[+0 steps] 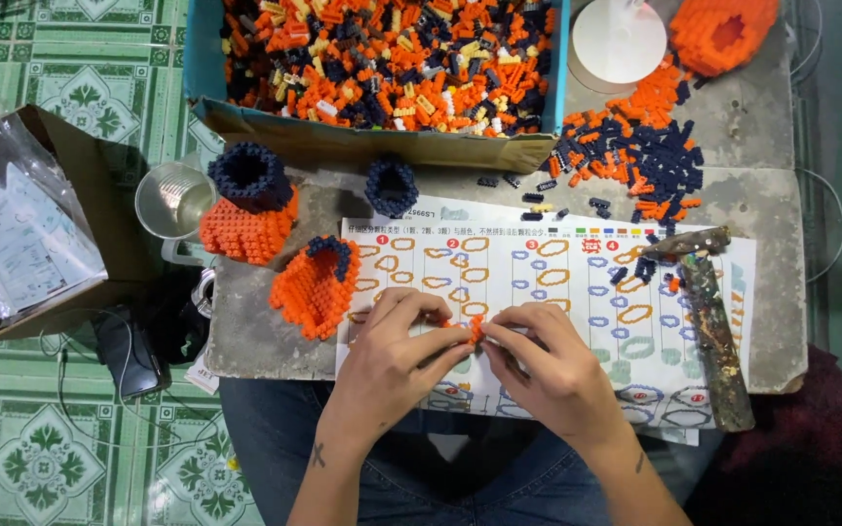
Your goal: The person assembles a 3D model from small interlocking plastic blocks by picking up individual blocks and attaching them to the model, occasionally using a hammer to secure blocks and shifting attached blocks by hand.
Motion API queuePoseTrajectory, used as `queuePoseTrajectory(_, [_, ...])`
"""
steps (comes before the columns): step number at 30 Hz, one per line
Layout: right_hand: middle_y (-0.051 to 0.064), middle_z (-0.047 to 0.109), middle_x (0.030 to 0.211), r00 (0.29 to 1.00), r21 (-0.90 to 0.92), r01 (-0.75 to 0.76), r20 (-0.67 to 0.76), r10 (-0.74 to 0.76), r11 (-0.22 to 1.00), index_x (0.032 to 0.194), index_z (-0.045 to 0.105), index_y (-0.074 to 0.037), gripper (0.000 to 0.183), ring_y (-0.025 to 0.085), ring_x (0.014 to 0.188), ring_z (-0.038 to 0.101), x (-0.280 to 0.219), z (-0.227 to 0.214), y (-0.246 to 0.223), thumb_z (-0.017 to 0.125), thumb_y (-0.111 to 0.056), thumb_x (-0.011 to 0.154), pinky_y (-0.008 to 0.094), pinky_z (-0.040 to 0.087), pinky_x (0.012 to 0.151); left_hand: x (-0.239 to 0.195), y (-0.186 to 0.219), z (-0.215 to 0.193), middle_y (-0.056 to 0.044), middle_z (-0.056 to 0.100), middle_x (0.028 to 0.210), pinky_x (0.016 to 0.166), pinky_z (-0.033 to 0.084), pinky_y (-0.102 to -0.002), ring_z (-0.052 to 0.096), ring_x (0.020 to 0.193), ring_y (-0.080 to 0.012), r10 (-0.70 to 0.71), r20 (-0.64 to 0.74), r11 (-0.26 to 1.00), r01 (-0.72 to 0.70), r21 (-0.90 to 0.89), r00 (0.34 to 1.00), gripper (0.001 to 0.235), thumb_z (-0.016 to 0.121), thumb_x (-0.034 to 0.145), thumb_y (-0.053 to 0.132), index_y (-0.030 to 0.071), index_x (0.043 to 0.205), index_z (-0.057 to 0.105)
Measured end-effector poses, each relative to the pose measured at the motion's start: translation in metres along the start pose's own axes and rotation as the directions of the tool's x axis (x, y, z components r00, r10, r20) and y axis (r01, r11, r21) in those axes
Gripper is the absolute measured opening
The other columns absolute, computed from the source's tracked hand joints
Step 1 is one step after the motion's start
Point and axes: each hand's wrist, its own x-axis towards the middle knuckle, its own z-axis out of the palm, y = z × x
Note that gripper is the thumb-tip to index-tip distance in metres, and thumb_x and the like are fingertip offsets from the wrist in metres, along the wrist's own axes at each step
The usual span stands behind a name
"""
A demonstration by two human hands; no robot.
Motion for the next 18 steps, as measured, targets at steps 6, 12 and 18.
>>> queuePoseTrajectory(6, [0.009,0.079,0.109,0.998,-0.002,-0.050,-0.030,0.050,0.999,0.105,0.085,-0.002,0.026,0.021,0.098,0.070,0.0009,0.0005,0.0035,0.091,0.002,0.080,0.028,0.061,0.074,0.0040,0.0018,0.0023,0.000,0.074,0.109,0.083,0.056,-0.030,0.064,0.105,-0.0169,-0.030,-0.004,0.999,0.030,0.016,1.000,0.017,0.092,0.085,0.015,0.012,0.101,0.092])
queuePoseTrajectory(12, [0.007,0.078,0.103,0.998,0.025,-0.061,-0.028,0.062,0.998,0.106,0.085,-0.003,0.029,0.021,0.093,0.069,0.0011,-0.0001,0.0054,0.092,0.003,0.079,0.029,0.059,0.073,0.0047,0.0022,0.0036,-0.001,0.074,0.108,0.086,0.056,-0.031,0.065,0.104,-0.0176,-0.042,-0.015,0.999,0.042,-0.020,0.999,0.017,0.092,0.083,0.013,0.012,0.100,0.093])
queuePoseTrajectory(18, [0.008,0.078,0.105,0.999,0.048,-0.034,-0.025,0.035,0.998,0.106,0.084,-0.002,0.027,0.021,0.089,0.069,0.0005,0.0008,0.0101,0.091,0.003,0.080,0.030,0.058,0.074,0.0031,-0.0039,0.0076,-0.001,0.073,0.108,0.085,0.058,-0.028,0.065,0.101,-0.0162,-0.033,-0.046,0.999,0.031,-0.044,0.998,0.018,0.094,0.082,0.009,0.009,0.100,0.092])
